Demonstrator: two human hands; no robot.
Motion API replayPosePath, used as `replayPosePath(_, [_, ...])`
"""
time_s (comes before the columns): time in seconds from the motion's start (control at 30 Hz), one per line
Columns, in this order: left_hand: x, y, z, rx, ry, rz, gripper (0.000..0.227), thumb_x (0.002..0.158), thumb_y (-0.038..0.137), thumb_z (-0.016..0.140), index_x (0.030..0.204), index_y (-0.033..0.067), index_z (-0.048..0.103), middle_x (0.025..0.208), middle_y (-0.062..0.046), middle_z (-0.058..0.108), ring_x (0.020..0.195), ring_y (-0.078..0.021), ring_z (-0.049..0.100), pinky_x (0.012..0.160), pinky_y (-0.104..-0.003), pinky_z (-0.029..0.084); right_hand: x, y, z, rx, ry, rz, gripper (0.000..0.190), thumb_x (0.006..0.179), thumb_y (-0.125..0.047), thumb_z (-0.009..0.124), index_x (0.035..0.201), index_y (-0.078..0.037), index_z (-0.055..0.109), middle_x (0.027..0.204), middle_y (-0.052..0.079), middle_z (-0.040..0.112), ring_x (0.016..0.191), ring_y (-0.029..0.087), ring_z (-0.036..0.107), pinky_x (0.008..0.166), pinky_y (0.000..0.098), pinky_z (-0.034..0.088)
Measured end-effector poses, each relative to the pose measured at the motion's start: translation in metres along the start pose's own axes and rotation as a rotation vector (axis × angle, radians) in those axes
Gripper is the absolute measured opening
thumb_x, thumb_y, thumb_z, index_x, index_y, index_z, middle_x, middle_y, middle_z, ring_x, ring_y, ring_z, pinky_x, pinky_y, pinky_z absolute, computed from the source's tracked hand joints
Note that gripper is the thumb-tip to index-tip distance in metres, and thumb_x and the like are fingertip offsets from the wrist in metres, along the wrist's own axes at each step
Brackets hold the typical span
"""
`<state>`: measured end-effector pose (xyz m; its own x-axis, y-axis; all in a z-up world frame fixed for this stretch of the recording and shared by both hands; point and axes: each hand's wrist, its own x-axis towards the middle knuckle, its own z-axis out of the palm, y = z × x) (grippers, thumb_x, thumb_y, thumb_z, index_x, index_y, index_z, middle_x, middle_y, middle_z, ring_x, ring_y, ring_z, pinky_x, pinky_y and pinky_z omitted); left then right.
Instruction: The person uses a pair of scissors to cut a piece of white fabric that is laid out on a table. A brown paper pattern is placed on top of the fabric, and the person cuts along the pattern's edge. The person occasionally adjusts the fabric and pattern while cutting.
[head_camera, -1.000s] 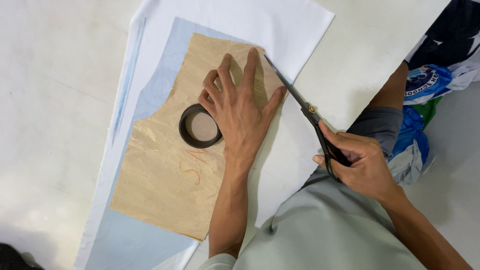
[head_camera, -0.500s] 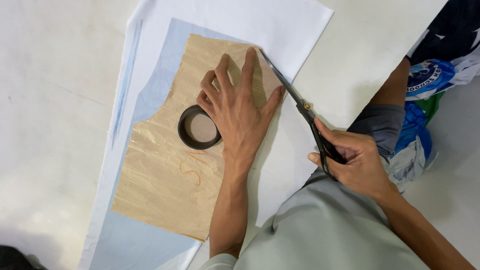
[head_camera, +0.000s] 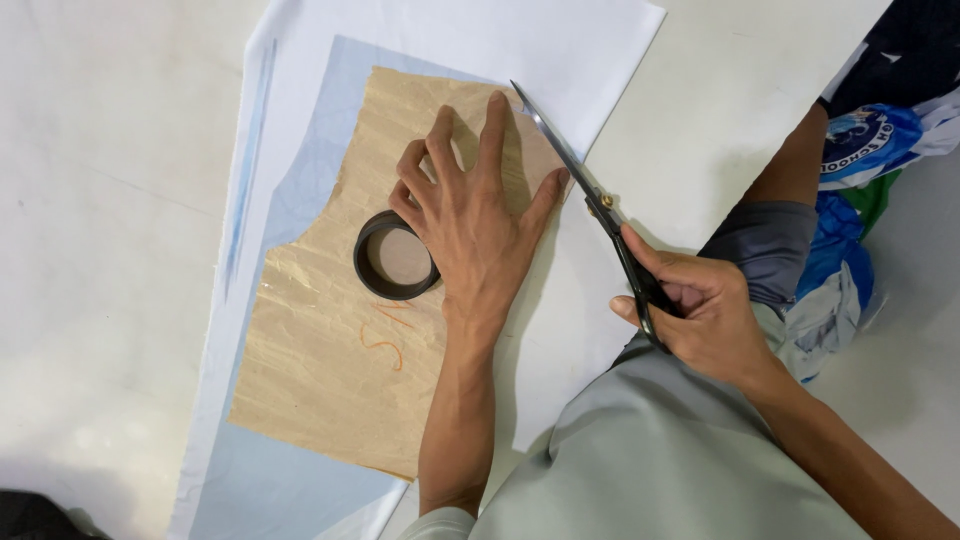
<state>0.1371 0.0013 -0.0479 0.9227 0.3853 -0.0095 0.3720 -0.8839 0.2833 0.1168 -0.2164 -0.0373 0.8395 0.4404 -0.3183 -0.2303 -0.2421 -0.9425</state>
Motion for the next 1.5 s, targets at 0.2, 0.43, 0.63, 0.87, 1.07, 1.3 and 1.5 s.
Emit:
replayPosePath(0.2, [0.000, -0.002, -0.003, -0.007, -0.045, 0.000, 0.072, 0.090, 0.074, 0.061, 0.149, 0.0344, 0.051, 0.149, -0.009, 0.047, 0.128, -0.0378, 0.045, 0.100, -0.054, 0.036, 0.000, 0.003, 0.003, 0.133, 0.012, 0.125, 0.065, 0.081, 0.011, 0.072, 0.142, 0.003, 0.050, 0.154, 0.023, 0.044, 0.140, 0.019, 0.044, 0.110, 0.0270, 0.046])
replayPosePath(0.43, [0.002, 0.004, -0.006, -0.055, -0.064, -0.036, 0.070, 0.087, 0.070, 0.066, 0.146, 0.0333, 0.054, 0.145, -0.006, 0.043, 0.126, -0.0357, 0.041, 0.100, -0.054, 0.033, -0.005, -0.024, -0.009, 0.242, 0.052, 0.316, 0.062, 0.084, -0.003, 0.074, 0.144, -0.003, 0.059, 0.067, -0.010, 0.042, 0.057, 0.006, 0.029, 0.048, 0.0238, 0.023])
replayPosePath(0.63, [0.001, 0.006, -0.006, -0.040, -0.058, -0.021, 0.071, 0.087, 0.072, 0.063, 0.146, 0.0339, 0.053, 0.146, -0.005, 0.044, 0.126, -0.0353, 0.041, 0.102, -0.052, 0.032, 0.002, -0.018, -0.009, 0.264, 0.027, 0.272, 0.061, 0.086, -0.005, 0.075, 0.144, -0.002, 0.059, 0.078, -0.011, 0.046, 0.064, 0.004, 0.031, 0.052, 0.0212, 0.028])
replayPosePath(0.87, [0.001, 0.009, -0.008, -0.049, -0.105, -0.048, 0.073, 0.088, 0.072, 0.062, 0.150, 0.0354, 0.049, 0.150, -0.006, 0.042, 0.130, -0.0350, 0.038, 0.104, -0.053, 0.032, 0.015, -0.012, -0.003, 0.237, 0.011, 0.277, 0.065, 0.085, -0.005, 0.077, 0.146, -0.003, 0.058, 0.095, -0.011, 0.047, 0.075, 0.004, 0.036, 0.075, 0.0141, 0.046])
replayPosePath(1.07, [0.002, 0.010, -0.013, -0.077, -0.106, -0.054, 0.073, 0.088, 0.072, 0.061, 0.149, 0.0339, 0.051, 0.148, -0.007, 0.043, 0.129, -0.0346, 0.038, 0.104, -0.053, 0.031, 0.017, -0.006, -0.004, 0.278, -0.019, 0.269, 0.065, 0.084, 0.000, 0.075, 0.146, 0.000, 0.054, 0.129, 0.000, 0.057, 0.100, 0.003, 0.044, 0.098, 0.0206, 0.053])
replayPosePath(1.3, [0.009, 0.009, -0.016, -0.079, 0.030, -0.033, 0.037, 0.107, 0.048, 0.042, 0.129, 0.0284, 0.064, 0.127, -0.005, 0.051, 0.112, -0.0323, 0.046, 0.093, -0.052, 0.034, 0.017, -0.040, -0.036, 0.298, -0.100, 0.307, 0.059, 0.089, 0.003, 0.065, 0.147, -0.004, 0.055, 0.044, -0.005, 0.042, 0.039, 0.002, 0.030, 0.041, 0.0167, 0.032])
replayPosePath(1.5, [0.010, -0.010, -0.028, -0.262, 0.174, -0.129, 0.029, 0.099, 0.038, 0.062, 0.120, 0.0207, 0.071, 0.134, -0.006, 0.061, 0.120, -0.0278, 0.055, 0.098, -0.047, 0.037, 0.031, -0.005, -0.095, 0.275, -0.238, 0.357, 0.057, 0.087, -0.002, 0.066, 0.144, -0.004, 0.059, 0.065, 0.006, 0.066, 0.037, 0.007, 0.037, 0.029, 0.0200, 0.029])
